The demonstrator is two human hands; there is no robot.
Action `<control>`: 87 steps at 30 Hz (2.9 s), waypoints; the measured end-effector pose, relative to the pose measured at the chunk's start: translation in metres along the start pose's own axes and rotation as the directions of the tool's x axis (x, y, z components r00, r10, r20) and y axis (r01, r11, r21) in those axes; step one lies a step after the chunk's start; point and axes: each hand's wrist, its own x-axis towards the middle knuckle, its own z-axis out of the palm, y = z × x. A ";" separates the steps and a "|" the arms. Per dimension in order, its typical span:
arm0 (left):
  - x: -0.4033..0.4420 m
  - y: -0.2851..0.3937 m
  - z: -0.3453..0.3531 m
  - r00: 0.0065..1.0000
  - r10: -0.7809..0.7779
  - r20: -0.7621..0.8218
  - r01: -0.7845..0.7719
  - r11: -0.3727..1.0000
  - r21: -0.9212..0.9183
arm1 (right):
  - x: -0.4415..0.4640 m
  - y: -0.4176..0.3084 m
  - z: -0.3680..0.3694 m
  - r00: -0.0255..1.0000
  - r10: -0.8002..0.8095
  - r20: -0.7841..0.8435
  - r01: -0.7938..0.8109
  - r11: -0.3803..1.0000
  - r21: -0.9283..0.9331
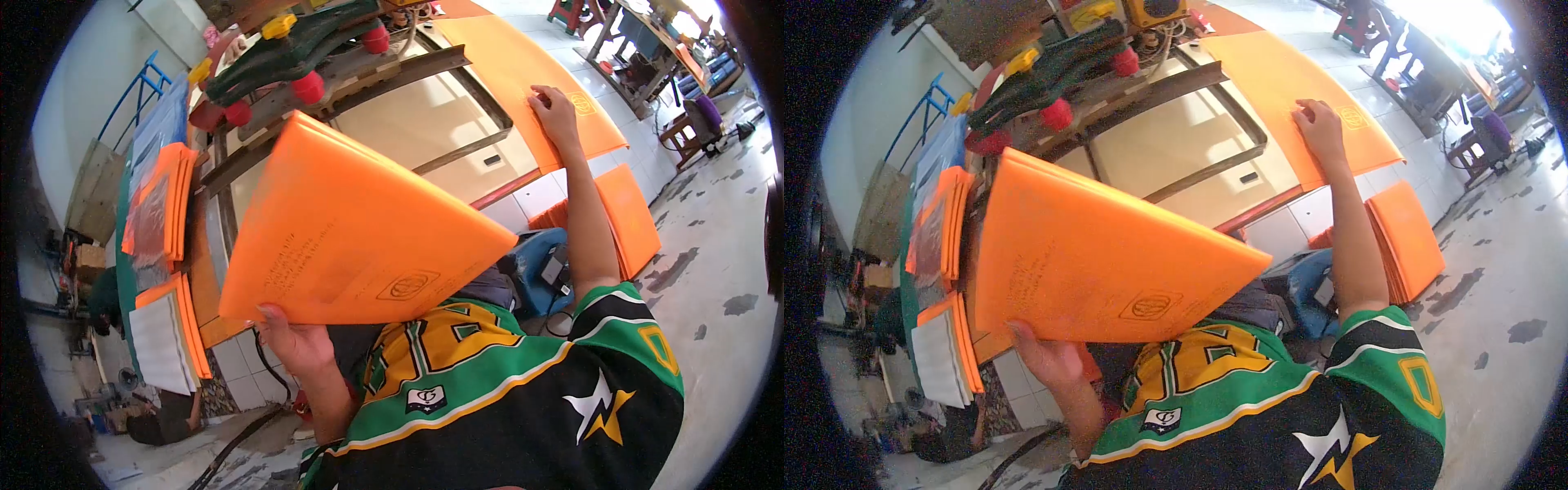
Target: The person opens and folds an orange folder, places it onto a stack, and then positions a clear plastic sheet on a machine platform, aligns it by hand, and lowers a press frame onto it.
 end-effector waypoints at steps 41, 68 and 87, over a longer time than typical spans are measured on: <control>0.007 0.007 0.052 0.900 0.064 0.431 0.146 0.888 -0.437 | -0.116 -0.225 -0.113 0.940 0.003 0.343 -0.343 0.017 0.939; -0.003 0.005 -0.003 0.967 -0.097 0.235 0.050 0.979 0.200 | -0.287 0.355 -0.273 0.314 0.884 -0.346 -0.210 0.420 0.883; -0.001 0.000 -0.003 0.919 -0.184 0.348 0.131 0.977 0.170 | -0.326 0.404 -0.287 0.111 0.835 -0.539 -0.920 0.291 0.262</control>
